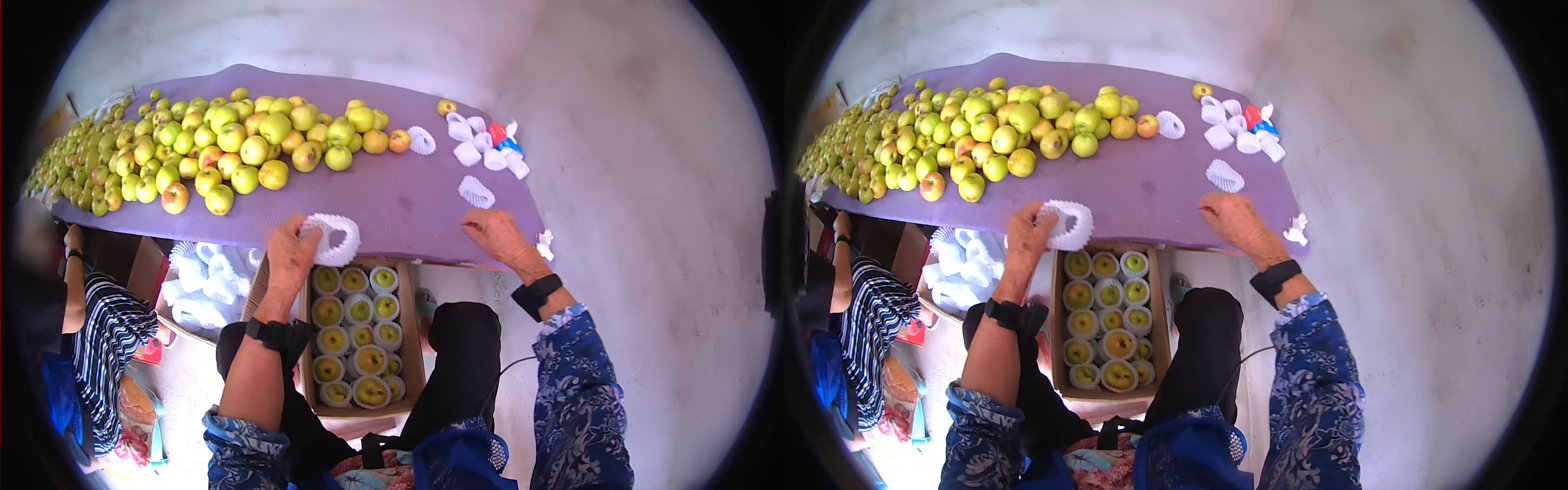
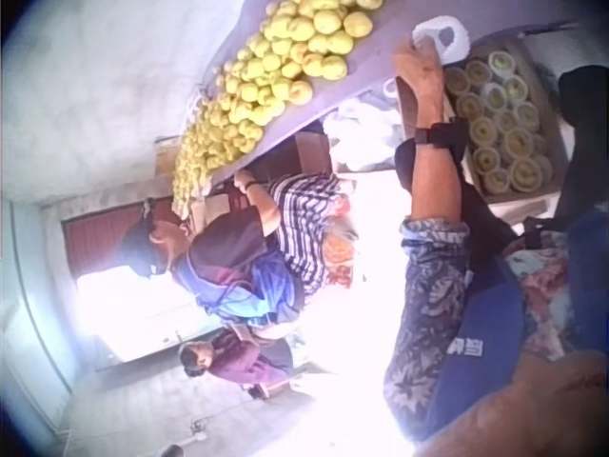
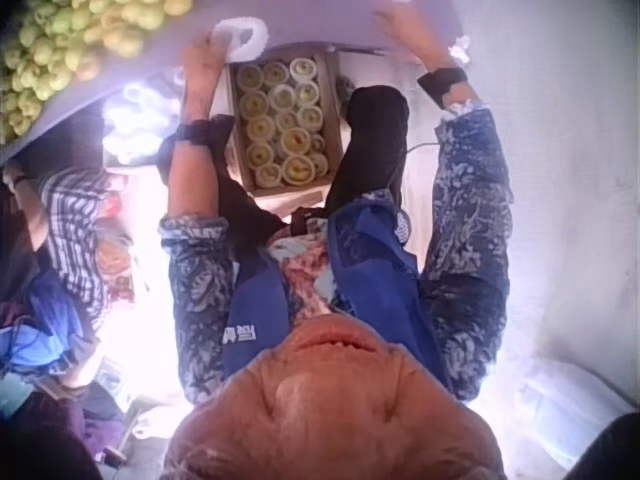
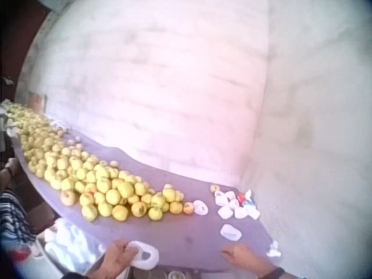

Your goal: Pack apples into a cardboard box with protective foam sleeves.

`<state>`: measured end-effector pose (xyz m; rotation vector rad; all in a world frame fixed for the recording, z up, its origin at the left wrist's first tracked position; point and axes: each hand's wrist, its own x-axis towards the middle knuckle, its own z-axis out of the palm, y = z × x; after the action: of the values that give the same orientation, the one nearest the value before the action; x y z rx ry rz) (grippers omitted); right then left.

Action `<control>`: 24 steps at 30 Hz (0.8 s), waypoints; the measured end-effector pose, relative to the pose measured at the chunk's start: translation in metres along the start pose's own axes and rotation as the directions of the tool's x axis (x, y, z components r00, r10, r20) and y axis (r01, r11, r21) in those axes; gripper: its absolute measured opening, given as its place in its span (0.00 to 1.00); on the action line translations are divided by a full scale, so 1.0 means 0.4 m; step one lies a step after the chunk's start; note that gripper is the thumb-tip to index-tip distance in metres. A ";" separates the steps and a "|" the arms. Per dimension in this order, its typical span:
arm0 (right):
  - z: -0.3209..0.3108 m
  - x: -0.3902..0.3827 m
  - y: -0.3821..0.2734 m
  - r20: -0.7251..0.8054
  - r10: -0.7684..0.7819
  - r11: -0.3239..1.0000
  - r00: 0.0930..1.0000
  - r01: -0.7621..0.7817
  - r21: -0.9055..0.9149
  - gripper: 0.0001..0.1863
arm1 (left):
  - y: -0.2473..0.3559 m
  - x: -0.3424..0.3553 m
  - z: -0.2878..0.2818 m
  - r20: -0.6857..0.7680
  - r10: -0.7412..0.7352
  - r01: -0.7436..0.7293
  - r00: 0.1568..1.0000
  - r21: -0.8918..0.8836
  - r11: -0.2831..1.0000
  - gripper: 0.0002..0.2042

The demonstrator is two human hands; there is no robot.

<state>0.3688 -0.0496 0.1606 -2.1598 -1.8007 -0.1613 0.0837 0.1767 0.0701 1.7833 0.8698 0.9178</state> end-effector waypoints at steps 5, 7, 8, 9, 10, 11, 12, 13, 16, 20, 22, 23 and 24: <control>0.115 0.143 -0.034 -0.048 -0.007 0.997 0.999 0.011 0.081 0.08 | 0.032 -0.016 -0.009 -0.047 0.113 -0.105 0.993 0.143 0.984 0.14; 0.159 0.193 -0.034 -0.073 0.076 0.985 0.994 -0.063 0.162 0.11 | 0.044 -0.015 -0.015 -0.047 0.055 -0.049 0.997 0.127 0.991 0.14; 0.180 0.218 -0.032 -0.097 0.161 0.960 0.982 -0.133 0.245 0.14 | 0.049 -0.013 -0.020 -0.049 0.006 -0.001 0.999 0.093 0.996 0.15; 0.200 0.243 -0.027 -0.104 0.149 0.960 0.983 -0.119 0.252 0.14 | 0.054 -0.014 -0.024 -0.050 0.000 0.005 0.999 0.102 0.995 0.14; 0.217 0.267 -0.019 -0.173 0.193 0.957 0.966 -0.146 0.250 0.17 | 0.058 -0.014 -0.026 -0.058 0.018 -0.011 0.998 0.112 0.994 0.14; 0.232 0.289 -0.012 -0.243 0.252 0.950 0.937 -0.191 0.247 0.21 | 0.061 -0.016 -0.028 -0.056 0.033 -0.026 0.998 0.114 0.993 0.14; 0.244 0.312 -0.004 -0.245 0.232 0.952 0.941 -0.169 0.254 0.21 | 0.064 -0.017 -0.030 -0.053 0.041 -0.034 0.998 0.113 0.993 0.14; 0.256 0.334 0.001 -0.283 0.256 0.950 0.924 -0.187 0.251 0.25 | 0.067 -0.020 -0.032 -0.044 0.038 -0.032 0.998 0.136 0.990 0.13; 0.263 0.398 0.010 -0.292 0.281 0.943 0.914 -0.206 0.261 0.33 | 0.075 -0.025 -0.033 -0.012 0.006 -0.005 1.000 0.075 0.997 0.13; 0.246 0.493 0.000 -0.306 0.211 0.977 0.928 -0.192 0.091 0.44 | 0.083 -0.028 -0.032 0.005 -0.010 0.009 1.000 0.104 0.995 0.12; 0.238 0.534 -0.001 -0.290 0.170 0.985 0.942 -0.156 0.071 0.45 | 0.087 -0.029 -0.023 -0.004 -0.016 0.016 1.000 0.047 0.999 0.11; 0.239 0.555 0.000 -0.295 0.121 0.993 0.948 -0.115 0.039 0.45 | 0.090 -0.030 -0.019 0.005 -0.026 0.025 1.000 0.039 0.999 0.11; 0.243 0.575 0.001 -0.272 0.135 0.991 0.953 -0.125 0.052 0.45 | 0.093 -0.032 -0.015 0.022 -0.058 0.057 0.998 0.028 0.998 0.11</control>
<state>0.4032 0.1966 0.1358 -2.1043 -1.4919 -0.3773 0.0787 0.1558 0.1038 1.7795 0.9186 0.8507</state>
